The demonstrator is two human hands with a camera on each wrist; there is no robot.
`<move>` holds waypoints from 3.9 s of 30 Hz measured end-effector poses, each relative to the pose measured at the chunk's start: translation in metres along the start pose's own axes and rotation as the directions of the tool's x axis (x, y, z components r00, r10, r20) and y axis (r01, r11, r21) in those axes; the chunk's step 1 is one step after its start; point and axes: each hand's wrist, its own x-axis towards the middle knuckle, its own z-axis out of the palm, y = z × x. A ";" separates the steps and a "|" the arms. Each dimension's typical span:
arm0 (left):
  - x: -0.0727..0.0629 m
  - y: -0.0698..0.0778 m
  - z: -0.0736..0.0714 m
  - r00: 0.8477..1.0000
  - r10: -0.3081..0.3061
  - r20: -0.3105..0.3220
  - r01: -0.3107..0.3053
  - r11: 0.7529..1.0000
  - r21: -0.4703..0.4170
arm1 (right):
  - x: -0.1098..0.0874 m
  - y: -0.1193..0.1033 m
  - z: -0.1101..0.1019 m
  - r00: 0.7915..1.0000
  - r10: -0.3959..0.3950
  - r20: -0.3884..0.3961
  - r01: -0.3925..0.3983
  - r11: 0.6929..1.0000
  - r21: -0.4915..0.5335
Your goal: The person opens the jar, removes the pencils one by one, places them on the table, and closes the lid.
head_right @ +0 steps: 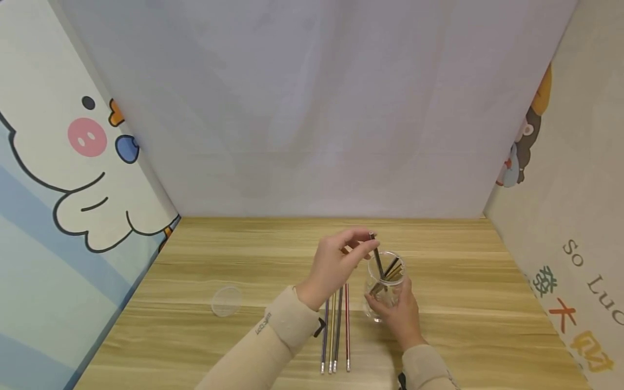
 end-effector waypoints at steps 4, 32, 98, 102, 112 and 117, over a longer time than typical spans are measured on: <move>0.002 0.001 -0.003 0.997 0.062 -0.049 -0.064 0.997 -0.041 | 0.000 0.001 0.000 1.000 0.013 -0.005 -0.013 1.000 -0.011; 0.012 0.001 -0.039 0.927 0.120 -0.354 -0.142 0.989 -0.035 | -0.003 -0.001 -0.003 0.998 0.045 0.040 -0.044 0.999 -0.030; -0.090 -0.108 -0.029 0.710 -0.696 -0.104 0.694 0.717 -0.057 | -0.004 0.003 -0.001 1.000 0.022 0.020 -0.020 0.998 -0.058; -0.094 -0.112 -0.026 0.701 -0.706 -0.101 0.708 0.706 -0.030 | -0.004 0.003 0.000 0.999 0.026 0.021 -0.025 0.998 -0.054; -0.099 -0.118 -0.019 0.692 -0.715 -0.095 0.721 0.692 0.037 | -0.003 0.002 0.000 0.999 0.025 0.028 -0.023 0.998 -0.057; -0.100 -0.122 -0.018 0.680 -0.727 -0.093 0.732 0.679 0.048 | -0.004 0.002 0.000 1.000 0.017 0.026 -0.015 0.998 -0.060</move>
